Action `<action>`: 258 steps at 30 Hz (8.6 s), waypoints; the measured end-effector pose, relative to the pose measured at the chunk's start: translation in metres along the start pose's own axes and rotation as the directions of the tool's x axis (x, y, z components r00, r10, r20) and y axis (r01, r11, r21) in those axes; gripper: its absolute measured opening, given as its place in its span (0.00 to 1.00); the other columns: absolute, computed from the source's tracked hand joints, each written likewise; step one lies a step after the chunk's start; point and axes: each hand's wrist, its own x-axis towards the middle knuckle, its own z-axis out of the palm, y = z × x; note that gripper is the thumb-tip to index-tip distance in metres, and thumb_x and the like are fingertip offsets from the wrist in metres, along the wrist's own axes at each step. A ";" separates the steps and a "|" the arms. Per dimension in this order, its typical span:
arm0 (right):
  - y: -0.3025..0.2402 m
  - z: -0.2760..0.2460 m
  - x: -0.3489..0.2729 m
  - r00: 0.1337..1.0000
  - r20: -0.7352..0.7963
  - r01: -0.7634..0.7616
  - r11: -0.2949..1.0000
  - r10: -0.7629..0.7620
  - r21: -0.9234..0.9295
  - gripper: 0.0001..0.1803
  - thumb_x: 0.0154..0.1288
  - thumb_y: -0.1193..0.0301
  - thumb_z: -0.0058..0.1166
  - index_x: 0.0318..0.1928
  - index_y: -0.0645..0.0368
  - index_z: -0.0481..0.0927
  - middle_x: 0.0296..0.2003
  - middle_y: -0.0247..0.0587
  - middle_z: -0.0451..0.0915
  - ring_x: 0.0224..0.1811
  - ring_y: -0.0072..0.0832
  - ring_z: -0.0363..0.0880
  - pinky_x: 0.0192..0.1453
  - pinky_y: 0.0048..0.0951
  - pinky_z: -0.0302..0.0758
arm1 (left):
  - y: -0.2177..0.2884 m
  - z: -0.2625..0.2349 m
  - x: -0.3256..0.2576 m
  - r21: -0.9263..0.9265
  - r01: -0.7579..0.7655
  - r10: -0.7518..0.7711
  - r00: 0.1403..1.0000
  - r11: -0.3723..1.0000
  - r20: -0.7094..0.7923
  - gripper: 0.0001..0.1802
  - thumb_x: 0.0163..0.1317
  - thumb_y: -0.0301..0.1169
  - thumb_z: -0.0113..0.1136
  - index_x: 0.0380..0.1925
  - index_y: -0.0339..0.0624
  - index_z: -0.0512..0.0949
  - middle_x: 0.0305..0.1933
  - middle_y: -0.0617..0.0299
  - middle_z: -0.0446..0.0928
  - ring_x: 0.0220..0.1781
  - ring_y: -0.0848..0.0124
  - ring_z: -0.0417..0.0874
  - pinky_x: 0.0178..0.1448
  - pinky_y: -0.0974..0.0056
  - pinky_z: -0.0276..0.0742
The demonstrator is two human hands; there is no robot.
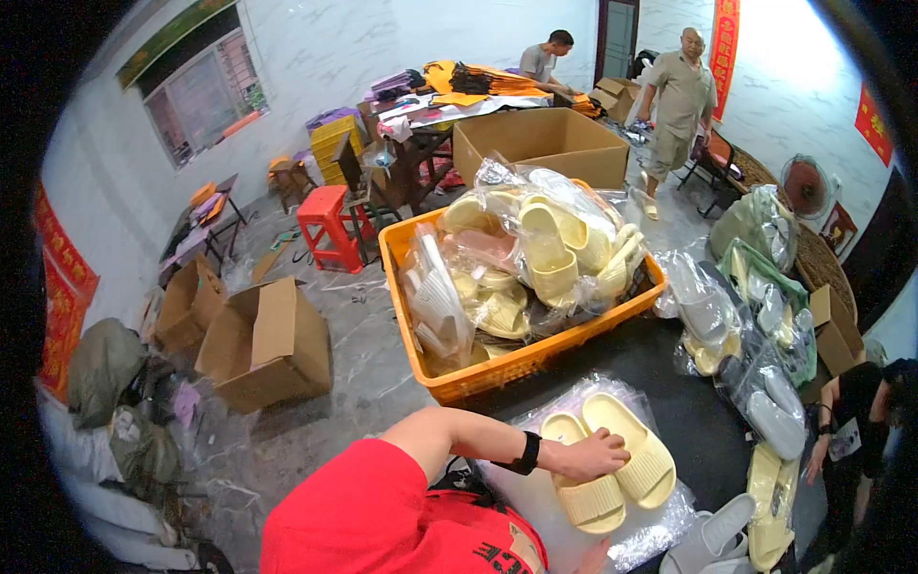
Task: Sorting and organizing different colored sandals into plastic packaging in a workshop.
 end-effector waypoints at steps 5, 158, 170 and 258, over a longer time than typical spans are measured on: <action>-0.135 -0.039 -0.040 0.951 -0.295 0.123 0.767 0.090 0.630 0.37 0.57 0.71 0.43 0.66 0.60 0.44 0.64 0.46 0.49 0.61 0.39 0.58 0.61 0.32 0.60 | 0.033 0.019 0.007 -0.104 -0.118 0.126 0.989 0.988 0.081 0.10 0.46 0.32 0.52 0.30 0.41 0.73 0.45 0.61 0.69 0.50 0.61 0.66 0.49 0.54 0.61; -0.116 -0.021 -0.056 0.879 -0.328 -0.147 0.852 0.345 0.503 0.27 0.56 0.67 0.48 0.58 0.54 0.63 0.46 0.40 0.72 0.36 0.26 0.74 0.33 0.27 0.74 | -0.045 -0.029 -0.040 -0.593 0.387 0.122 0.759 0.706 0.640 0.21 0.58 0.31 0.49 0.52 0.37 0.64 0.38 0.57 0.73 0.41 0.68 0.72 0.49 0.68 0.66; -0.135 -0.021 -0.065 0.849 -0.342 -0.172 0.823 0.402 0.541 0.27 0.54 0.72 0.48 0.57 0.59 0.64 0.47 0.47 0.72 0.48 0.35 0.72 0.49 0.30 0.71 | 0.020 -0.010 0.009 -0.558 0.765 -0.174 0.627 0.323 0.759 0.23 0.64 0.41 0.38 0.57 0.43 0.61 0.49 0.55 0.69 0.46 0.66 0.70 0.51 0.65 0.67; -0.128 -0.015 -0.102 0.806 -0.397 -0.137 0.790 0.440 0.598 0.37 0.56 0.73 0.50 0.63 0.54 0.47 0.38 0.43 0.73 0.27 0.22 0.73 0.27 0.23 0.71 | 0.081 -0.069 0.069 -0.347 0.170 -0.162 0.985 0.922 0.053 0.10 0.44 0.24 0.53 0.29 0.37 0.68 0.31 0.44 0.72 0.37 0.47 0.73 0.40 0.53 0.68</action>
